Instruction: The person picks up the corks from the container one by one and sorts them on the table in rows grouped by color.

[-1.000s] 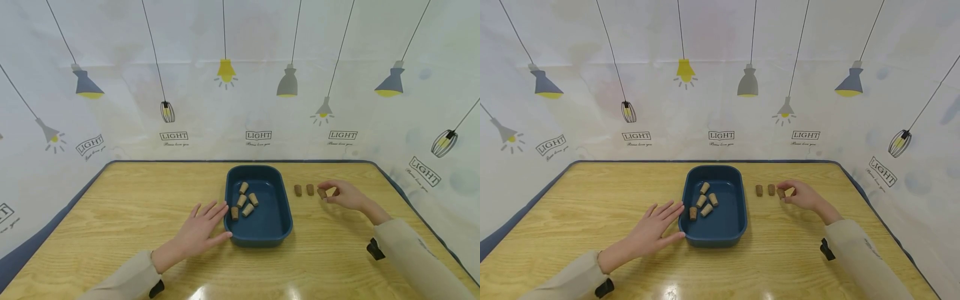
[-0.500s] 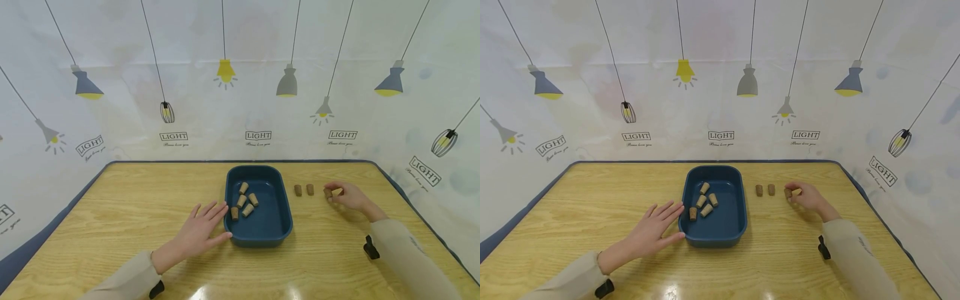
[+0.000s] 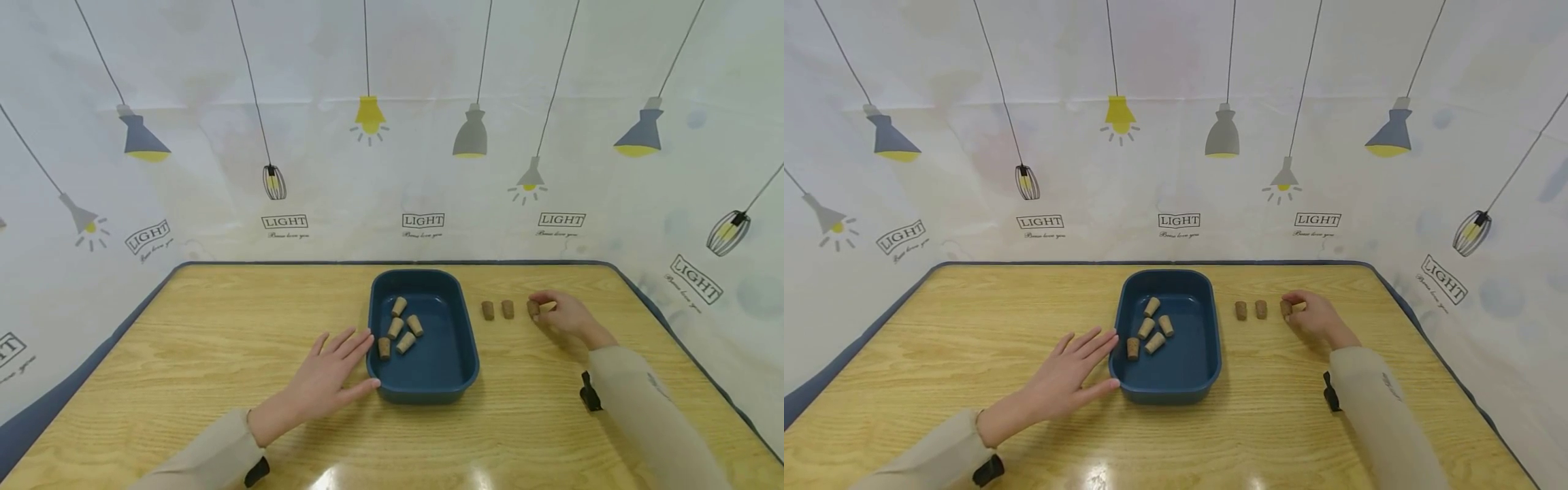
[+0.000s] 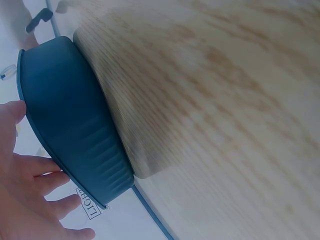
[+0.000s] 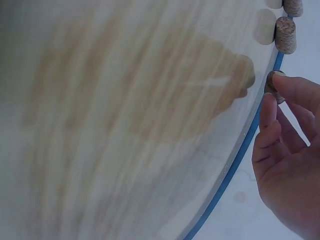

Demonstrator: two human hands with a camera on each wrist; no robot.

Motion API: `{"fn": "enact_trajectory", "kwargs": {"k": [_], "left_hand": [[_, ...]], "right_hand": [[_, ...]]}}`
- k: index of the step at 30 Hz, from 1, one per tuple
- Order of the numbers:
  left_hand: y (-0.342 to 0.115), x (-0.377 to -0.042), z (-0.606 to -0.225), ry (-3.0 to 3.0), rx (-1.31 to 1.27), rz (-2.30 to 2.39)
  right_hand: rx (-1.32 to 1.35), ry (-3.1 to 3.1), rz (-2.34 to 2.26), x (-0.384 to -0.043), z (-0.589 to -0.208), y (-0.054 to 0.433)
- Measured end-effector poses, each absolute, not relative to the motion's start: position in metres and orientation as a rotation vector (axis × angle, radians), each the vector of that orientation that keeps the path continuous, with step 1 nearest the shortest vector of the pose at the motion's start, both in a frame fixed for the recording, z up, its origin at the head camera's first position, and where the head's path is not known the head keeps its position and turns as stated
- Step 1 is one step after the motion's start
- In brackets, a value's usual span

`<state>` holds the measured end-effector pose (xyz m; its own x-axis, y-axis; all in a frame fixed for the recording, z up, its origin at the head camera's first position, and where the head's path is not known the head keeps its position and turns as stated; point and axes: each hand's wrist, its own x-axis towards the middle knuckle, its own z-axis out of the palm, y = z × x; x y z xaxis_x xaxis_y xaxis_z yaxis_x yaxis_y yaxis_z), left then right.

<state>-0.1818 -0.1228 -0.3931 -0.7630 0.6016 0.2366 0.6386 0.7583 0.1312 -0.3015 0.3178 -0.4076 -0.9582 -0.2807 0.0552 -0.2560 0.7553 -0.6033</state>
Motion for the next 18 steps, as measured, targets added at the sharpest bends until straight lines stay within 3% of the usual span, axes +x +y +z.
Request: {"fn": "enact_trajectory", "kwargs": {"k": [18], "left_hand": [[-0.1234, -0.1824, -0.3930, -2.775, -0.991, -0.314]], "right_hand": [[-0.446, 2.933, -0.979, -0.3103, -0.4131, 0.3117]]}}
